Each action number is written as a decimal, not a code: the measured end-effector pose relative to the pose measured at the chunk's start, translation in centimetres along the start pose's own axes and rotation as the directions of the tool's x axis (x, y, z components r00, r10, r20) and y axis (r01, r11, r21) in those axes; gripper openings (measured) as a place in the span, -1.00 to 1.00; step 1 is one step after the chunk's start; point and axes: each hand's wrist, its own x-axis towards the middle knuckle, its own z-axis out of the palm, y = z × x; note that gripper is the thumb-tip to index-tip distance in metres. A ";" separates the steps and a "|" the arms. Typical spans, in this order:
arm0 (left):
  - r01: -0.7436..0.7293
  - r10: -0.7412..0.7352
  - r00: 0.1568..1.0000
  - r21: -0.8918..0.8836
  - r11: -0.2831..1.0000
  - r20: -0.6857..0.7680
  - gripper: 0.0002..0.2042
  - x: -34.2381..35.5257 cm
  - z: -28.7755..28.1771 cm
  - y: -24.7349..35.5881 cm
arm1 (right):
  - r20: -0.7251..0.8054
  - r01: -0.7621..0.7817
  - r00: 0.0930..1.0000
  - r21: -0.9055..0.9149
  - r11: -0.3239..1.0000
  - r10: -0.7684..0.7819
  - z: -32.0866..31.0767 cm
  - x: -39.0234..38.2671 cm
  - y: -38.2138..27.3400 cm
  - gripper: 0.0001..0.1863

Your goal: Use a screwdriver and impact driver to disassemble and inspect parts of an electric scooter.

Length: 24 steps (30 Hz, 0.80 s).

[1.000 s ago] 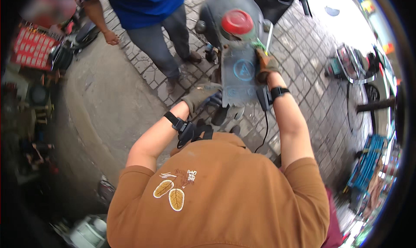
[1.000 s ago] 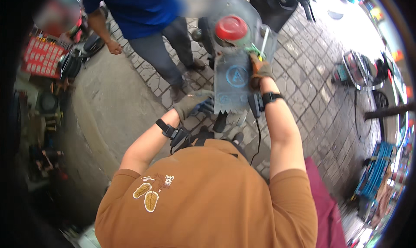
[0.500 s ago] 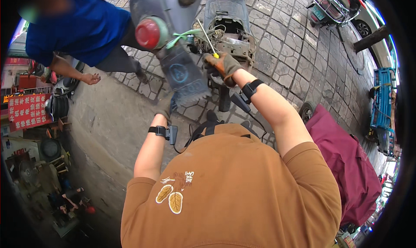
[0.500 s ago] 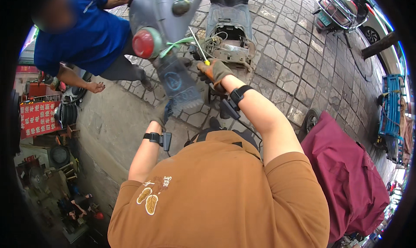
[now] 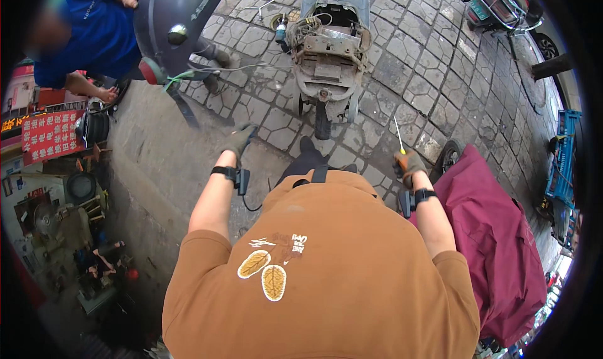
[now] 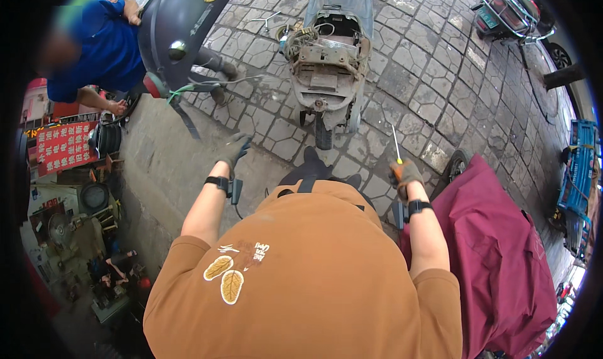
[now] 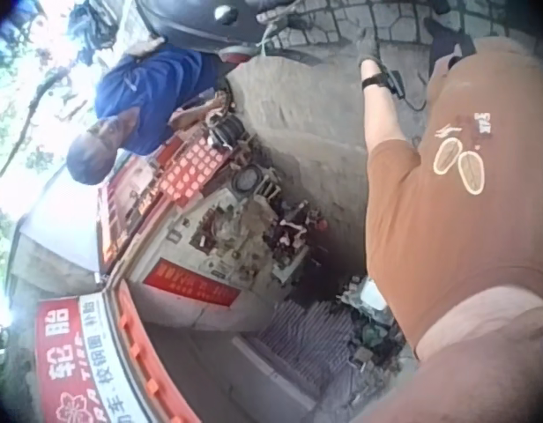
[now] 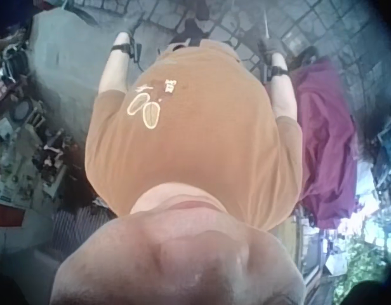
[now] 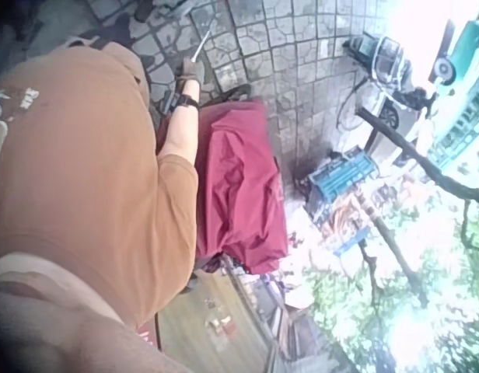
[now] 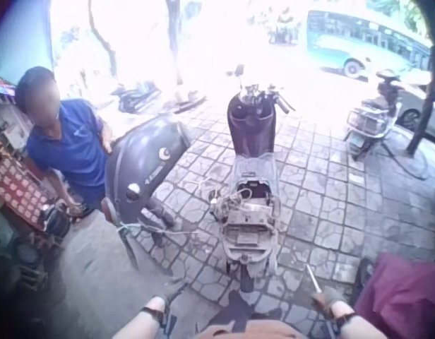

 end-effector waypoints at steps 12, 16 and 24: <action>-0.145 0.157 0.987 0.559 0.817 0.027 -0.52 -1.6 12.6 10.5 | 0.046 -0.043 0.997 -0.403 0.914 0.067 0.1 -7.1 12.7 -0.57; -0.165 0.242 0.964 0.463 0.871 -0.111 -0.39 0.2 12.9 11.6 | 0.012 -0.110 0.993 -0.286 0.952 0.119 -0.5 -7.8 15.2 -0.58; -0.213 0.292 0.956 0.620 0.755 -0.027 -0.46 4.4 13.7 15.3 | 0.065 -0.157 0.986 0.001 0.988 0.157 -1.1 -7.0 14.7 -0.43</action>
